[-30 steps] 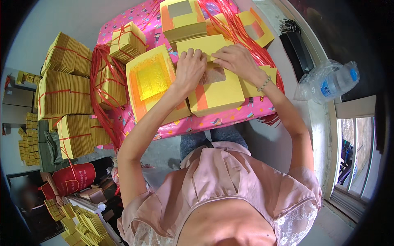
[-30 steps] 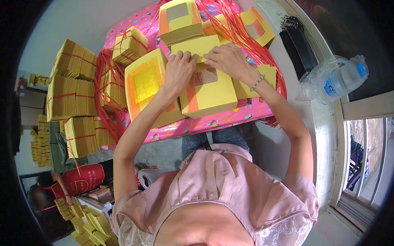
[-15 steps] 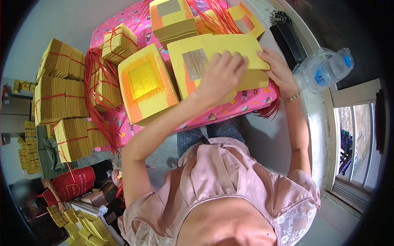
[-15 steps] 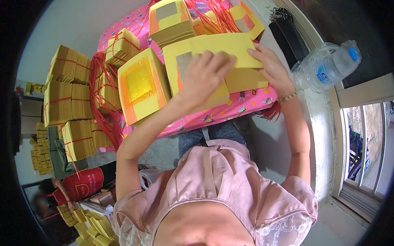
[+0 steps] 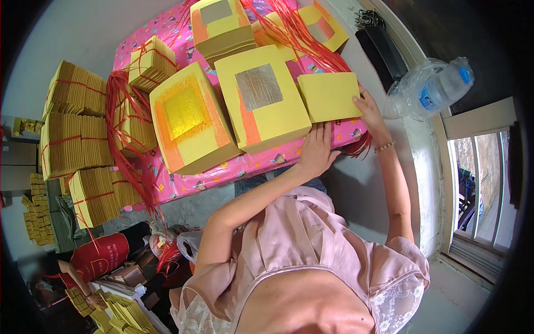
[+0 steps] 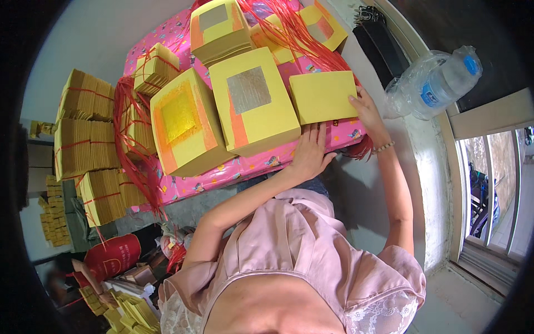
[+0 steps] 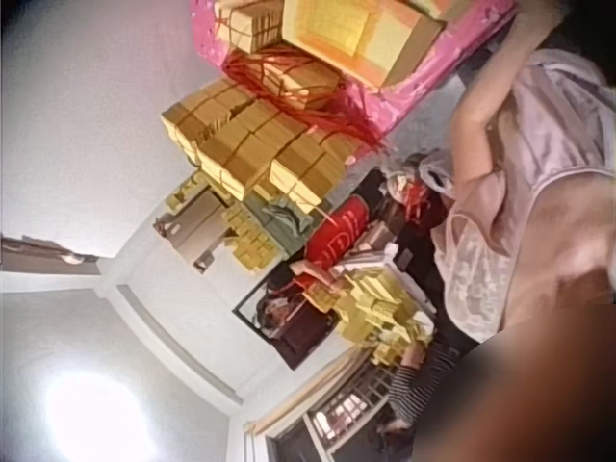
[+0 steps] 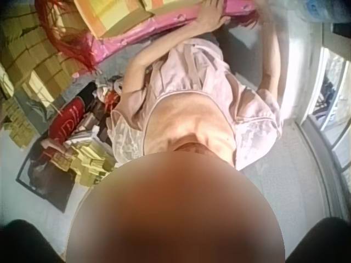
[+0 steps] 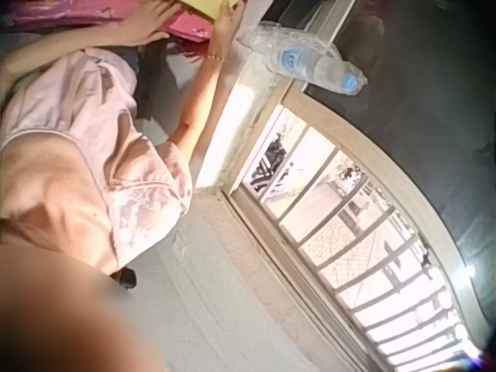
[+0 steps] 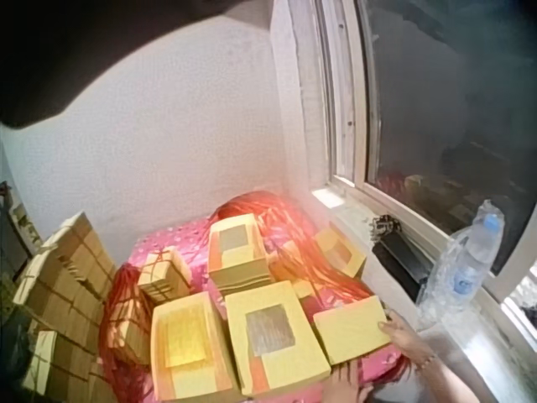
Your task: The recorder is preparing bundles of joss paper by layering and stacking them.
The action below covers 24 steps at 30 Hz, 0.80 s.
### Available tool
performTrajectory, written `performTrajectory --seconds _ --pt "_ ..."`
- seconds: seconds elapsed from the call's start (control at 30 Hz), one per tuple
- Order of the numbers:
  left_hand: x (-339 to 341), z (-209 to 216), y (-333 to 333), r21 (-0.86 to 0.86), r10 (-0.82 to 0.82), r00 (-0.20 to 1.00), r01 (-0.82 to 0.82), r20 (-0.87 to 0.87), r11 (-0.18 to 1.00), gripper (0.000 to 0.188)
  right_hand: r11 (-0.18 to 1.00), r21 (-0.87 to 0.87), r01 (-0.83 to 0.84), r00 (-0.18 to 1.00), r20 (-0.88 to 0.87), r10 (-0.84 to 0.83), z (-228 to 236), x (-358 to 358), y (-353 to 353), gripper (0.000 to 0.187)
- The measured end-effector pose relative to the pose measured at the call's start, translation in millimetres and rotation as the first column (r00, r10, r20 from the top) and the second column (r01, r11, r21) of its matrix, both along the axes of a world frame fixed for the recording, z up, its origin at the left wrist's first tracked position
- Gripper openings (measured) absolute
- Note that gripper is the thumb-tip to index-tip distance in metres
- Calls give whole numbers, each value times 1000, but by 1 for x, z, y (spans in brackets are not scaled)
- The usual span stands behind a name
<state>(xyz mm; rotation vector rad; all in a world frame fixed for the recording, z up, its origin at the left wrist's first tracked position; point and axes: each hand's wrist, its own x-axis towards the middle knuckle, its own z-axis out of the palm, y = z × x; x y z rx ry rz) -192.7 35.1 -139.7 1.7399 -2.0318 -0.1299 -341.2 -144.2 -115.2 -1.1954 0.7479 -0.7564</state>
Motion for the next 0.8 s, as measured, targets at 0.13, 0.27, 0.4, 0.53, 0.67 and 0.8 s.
performTrajectory --seconds 0.13,0.27,0.4,0.53,0.67,0.8 --pt "-5 -11 -10 64 53 999 -53 11 997 96 973 -232 -4 980 -195 -42 -41 3 -17 30" --pt "-8 -11 -10 101 68 992 -79 108 992 98 881 -472 32 935 -298 -193 -65 4 -25 32" --pt "-3 -11 -8 101 63 993 -73 98 992 99 740 -671 -52 857 -410 -312 -42 16 -9 35" --pt "-6 -2 -2 137 61 988 -81 144 987 96 683 -728 -59 847 -398 -351 -40 17 -2 33" --pt "-9 7 8 111 -5 995 -6 105 994 96 705 -707 -57 828 -428 -363 -41 17 -2 32" --pt "-7 6 -2 62 7 997 -12 73 998 97 697 -713 -81 816 -449 -365 -39 18 -2 32"
